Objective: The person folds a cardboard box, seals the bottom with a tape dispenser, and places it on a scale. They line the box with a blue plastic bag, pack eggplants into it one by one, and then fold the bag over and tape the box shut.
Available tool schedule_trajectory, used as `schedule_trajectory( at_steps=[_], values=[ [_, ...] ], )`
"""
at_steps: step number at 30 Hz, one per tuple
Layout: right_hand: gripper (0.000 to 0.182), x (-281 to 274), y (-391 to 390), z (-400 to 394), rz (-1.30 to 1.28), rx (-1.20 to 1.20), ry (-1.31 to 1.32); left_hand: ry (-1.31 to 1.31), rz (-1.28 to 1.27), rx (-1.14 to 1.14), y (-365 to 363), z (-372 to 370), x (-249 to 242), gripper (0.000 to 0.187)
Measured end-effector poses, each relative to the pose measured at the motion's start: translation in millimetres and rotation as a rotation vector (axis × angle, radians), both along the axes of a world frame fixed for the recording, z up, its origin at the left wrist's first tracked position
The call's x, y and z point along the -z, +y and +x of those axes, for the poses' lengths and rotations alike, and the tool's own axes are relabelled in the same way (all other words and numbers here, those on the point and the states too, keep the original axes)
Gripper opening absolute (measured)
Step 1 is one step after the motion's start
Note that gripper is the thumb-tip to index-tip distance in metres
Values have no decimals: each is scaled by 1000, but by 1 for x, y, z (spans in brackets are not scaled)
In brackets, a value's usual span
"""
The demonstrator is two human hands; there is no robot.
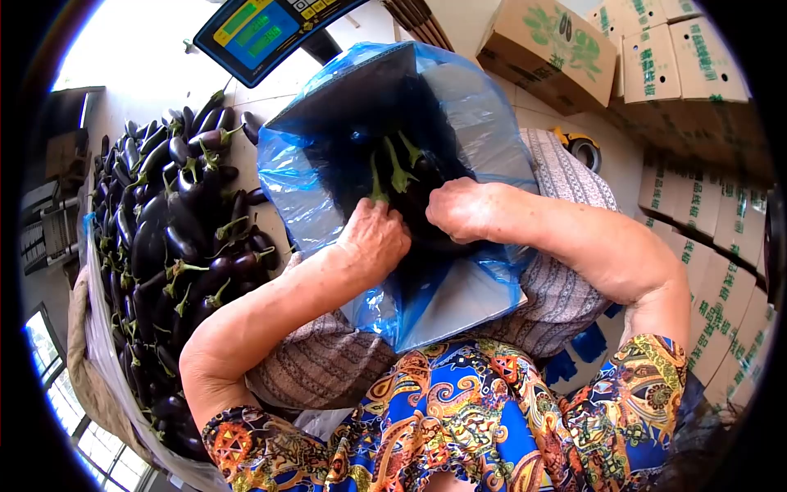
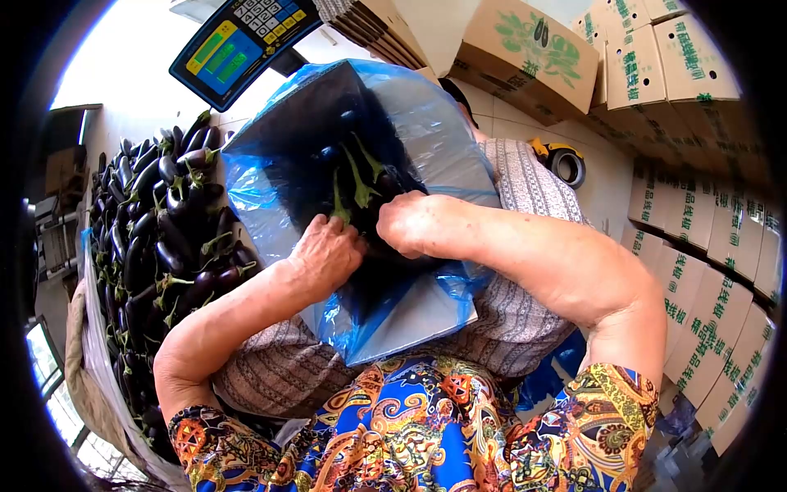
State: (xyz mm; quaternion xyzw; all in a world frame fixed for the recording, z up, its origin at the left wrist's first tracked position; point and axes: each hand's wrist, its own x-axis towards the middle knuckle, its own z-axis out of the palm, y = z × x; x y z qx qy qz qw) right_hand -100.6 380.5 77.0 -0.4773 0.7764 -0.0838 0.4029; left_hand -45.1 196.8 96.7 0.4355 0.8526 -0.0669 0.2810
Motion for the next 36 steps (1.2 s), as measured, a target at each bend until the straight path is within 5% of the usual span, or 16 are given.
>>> schedule_trajectory(
  at_steps=[8, 12, 15, 27, 30, 34, 36],
  values=[
    [20, 27, -3, 18, 50, 77, -28, -115, 155, -24, -12, -23, 34, 9],
    [45, 37, -10, 35, 172, 102, -93, -264, 161, 33, -16, -45, 37, 13],
    [37, 38, -17, 47, 226, 327, -112, -284, 129, 31, -11, -45, 37, 15],
    [28, 50, -35, 30, 293, -24, -94, -282, 107, 23, -1, -32, 23, 15],
    [29, 55, -36, 36, 289, -81, -32, -178, 286, -92, -11, -23, 35, 18],
    [29, 36, -54, 37, 531, -71, -17, -224, 824, -474, -73, -48, -19, 23],
    [37, 42, -42, 37, 429, -66, -7, -104, 984, -664, -117, -35, -47, 23]
  ],
)
